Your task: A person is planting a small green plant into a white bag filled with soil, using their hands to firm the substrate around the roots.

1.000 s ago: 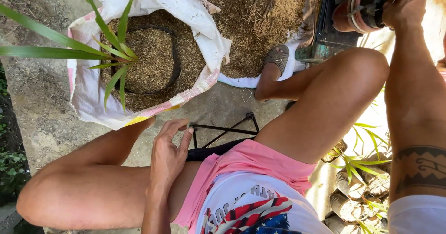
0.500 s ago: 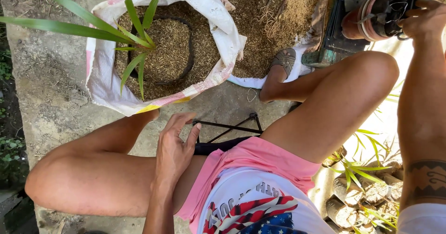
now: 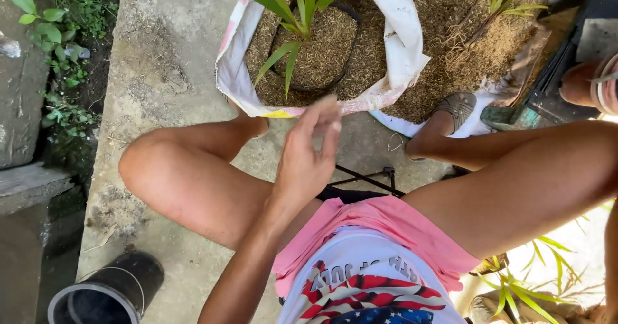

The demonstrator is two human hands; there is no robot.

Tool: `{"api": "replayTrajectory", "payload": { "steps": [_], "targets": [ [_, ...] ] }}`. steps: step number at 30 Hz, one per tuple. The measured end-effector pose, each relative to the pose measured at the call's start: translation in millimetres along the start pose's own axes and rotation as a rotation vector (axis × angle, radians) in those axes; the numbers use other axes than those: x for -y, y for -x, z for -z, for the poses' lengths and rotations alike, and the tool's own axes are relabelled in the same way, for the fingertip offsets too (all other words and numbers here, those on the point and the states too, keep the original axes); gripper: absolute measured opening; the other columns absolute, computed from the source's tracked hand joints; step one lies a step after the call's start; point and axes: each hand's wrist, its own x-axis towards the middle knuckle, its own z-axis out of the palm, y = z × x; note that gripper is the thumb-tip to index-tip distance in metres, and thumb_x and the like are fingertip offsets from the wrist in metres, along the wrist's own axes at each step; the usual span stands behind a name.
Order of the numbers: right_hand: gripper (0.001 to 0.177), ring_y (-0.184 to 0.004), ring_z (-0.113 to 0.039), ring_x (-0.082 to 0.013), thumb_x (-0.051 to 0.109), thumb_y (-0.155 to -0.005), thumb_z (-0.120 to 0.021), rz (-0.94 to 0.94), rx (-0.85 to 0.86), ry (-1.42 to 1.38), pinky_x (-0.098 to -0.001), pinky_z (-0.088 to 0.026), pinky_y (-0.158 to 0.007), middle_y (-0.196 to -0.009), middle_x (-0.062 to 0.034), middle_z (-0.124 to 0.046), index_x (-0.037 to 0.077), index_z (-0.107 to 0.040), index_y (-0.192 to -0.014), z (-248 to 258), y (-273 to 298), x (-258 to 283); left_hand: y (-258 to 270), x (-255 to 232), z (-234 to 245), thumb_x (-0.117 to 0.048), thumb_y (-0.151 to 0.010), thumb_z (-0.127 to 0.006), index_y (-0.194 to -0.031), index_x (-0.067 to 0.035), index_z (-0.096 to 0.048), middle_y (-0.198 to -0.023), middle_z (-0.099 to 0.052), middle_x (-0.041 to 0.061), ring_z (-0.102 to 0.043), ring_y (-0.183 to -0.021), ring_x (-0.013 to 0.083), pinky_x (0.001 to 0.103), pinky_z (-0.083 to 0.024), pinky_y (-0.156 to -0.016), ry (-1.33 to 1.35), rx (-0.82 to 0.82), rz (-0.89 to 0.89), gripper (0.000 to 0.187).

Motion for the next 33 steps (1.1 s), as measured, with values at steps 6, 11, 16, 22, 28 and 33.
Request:
{"api": "replayTrajectory", "payload": {
  "steps": [6,11,16,22,28,33],
  "targets": [
    [0.029,-0.080,-0.054,-0.0136,0.004,-0.119,-0.078,0.198,0.191,-0.186,-0.0348,-0.044,-0.069,-0.087,-0.0038,-0.063,0.006,-0.068,-0.091,-24.8,2.3,265.5,-95.0,43.9,-47.6,0.006,-0.096,-0.040,-0.149,0.002,-0.037,-0.145,-0.056,0.022,-0.060,-0.132,0.0301,0.040,-0.049,-0.115,0.159,-0.069,0.064,0.053],
    [0.023,-0.057,-0.053,-0.0151,0.021,-0.106,-0.069,-0.076,0.434,-0.259,-0.0342,-0.045,-0.050,-0.074,-0.0063,-0.069,0.004,-0.078,-0.095,-75.9,-3.1,358.5,-153.3,84.8,-68.1,0.015,-0.086,-0.042,-0.151,0.002,-0.035,-0.147,-0.053,0.024,-0.057,-0.134,0.0314,0.042,-0.049,-0.115,0.127,-0.110,0.183,0.066],
    [0.020,-0.057,-0.050,-0.0142,0.009,-0.095,-0.062,0.073,0.351,-0.335,-0.0377,-0.037,-0.046,-0.069,-0.0070,-0.067,0.003,-0.075,-0.081,-115.4,-8.8,337.0,-175.8,101.9,-76.7,0.015,-0.086,-0.041,-0.150,0.003,-0.035,-0.147,-0.053,0.022,-0.058,-0.133,0.0266,0.036,-0.046,-0.117,0.163,-0.092,0.221,0.066],
    [0.023,-0.064,-0.063,-0.0144,0.002,-0.089,-0.056,0.069,0.312,-0.443,-0.0338,-0.055,-0.051,-0.078,-0.0091,-0.074,0.003,-0.078,-0.084,-132.7,-14.9,332.6,-203.3,134.3,-80.5,0.011,-0.084,-0.055,-0.146,0.007,-0.036,-0.142,-0.055,0.031,-0.066,-0.127,0.0324,0.036,-0.056,-0.110,0.269,-0.099,0.254,0.065],
    [0.018,-0.074,-0.073,-0.0251,-0.006,-0.090,-0.059,0.243,0.227,-0.418,-0.0411,-0.067,-0.071,-0.087,-0.0194,-0.076,-0.003,-0.076,-0.084,-151.5,-19.4,314.2,-194.2,71.3,-62.4,0.008,-0.090,-0.050,-0.096,0.002,-0.057,-0.089,-0.071,0.012,-0.071,-0.084,0.0218,0.035,-0.063,-0.075,0.131,0.028,0.351,0.011],
    [0.026,-0.101,-0.075,-0.0366,-0.015,-0.089,-0.057,0.143,0.325,-0.414,-0.0416,-0.065,-0.090,-0.113,-0.0283,-0.073,-0.009,-0.073,-0.108,-144.7,-14.4,324.3,-204.9,78.4,-64.3,-0.001,-0.092,-0.057,-0.059,-0.010,-0.045,-0.063,-0.049,0.002,-0.047,-0.057,0.0159,0.037,-0.041,-0.049,-0.011,0.013,0.471,0.036]
  ]
}}
